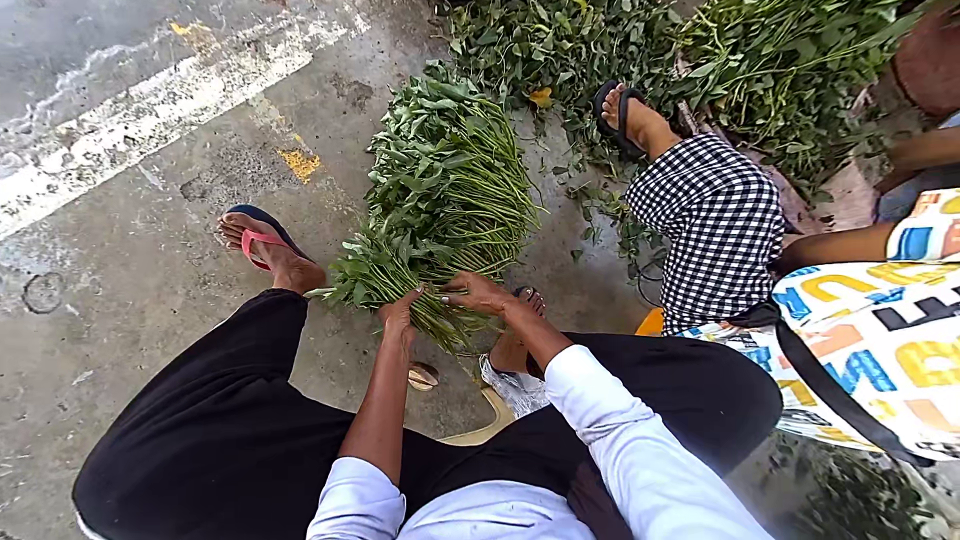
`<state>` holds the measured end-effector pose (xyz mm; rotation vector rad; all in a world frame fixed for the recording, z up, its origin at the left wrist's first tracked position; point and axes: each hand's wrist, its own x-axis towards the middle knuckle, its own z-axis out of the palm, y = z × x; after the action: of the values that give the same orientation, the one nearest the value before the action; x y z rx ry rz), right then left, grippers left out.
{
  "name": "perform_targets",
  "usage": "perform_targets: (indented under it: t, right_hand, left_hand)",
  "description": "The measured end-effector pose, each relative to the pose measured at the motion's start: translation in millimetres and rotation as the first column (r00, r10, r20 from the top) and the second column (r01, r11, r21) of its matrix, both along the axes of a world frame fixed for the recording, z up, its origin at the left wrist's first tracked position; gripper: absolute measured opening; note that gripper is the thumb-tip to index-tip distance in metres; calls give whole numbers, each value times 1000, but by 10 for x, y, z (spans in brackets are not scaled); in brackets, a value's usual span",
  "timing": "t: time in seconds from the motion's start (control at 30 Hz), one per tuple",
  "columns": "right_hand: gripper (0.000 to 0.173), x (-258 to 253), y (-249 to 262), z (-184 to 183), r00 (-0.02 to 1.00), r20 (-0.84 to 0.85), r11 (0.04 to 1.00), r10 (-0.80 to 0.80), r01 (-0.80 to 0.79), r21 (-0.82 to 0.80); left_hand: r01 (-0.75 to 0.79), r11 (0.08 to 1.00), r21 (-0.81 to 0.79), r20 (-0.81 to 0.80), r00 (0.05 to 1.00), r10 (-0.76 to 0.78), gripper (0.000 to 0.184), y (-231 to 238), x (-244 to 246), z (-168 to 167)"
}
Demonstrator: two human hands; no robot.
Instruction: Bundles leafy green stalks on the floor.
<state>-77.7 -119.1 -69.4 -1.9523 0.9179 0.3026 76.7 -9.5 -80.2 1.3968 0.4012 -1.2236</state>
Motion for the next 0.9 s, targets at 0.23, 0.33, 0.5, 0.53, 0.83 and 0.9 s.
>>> perform_targets:
  t: [0.23,0.33,0.5,0.53,0.83,0.9]
  right_hand:
    - [45,-188,-741,-303,954,-190,830,-233,93,-549]
    - [28,-193,-772,-424,956,-220,768,-191,6,-641]
    - [24,-196,-844,-313,967,-202,798,-153,1,-602]
    - [24,-185,-830,-226,970,-197,829,-139,5,-560]
    - [22,44,148,43,965,167,954,-202,232,-191]
    - [19,85,322,-7,954,260,965,-150,199,-172]
  left_hand:
    - [-62,997,-42,-36,998,61,37,2,-6,-51]
    - [-60,998,-25,-34,998,59,38,-16,-16,-43]
    - [-43,999,-11,-37,998,43,41,-27,-16,-50]
    - [-38,999,-19,-39,999,37,41,-21,-16,-54]
    - [66,995,-81,-122,990,-75,39,37,-17,-15]
    - [105,992,-63,-114,987,-112,44,52,1,-16]
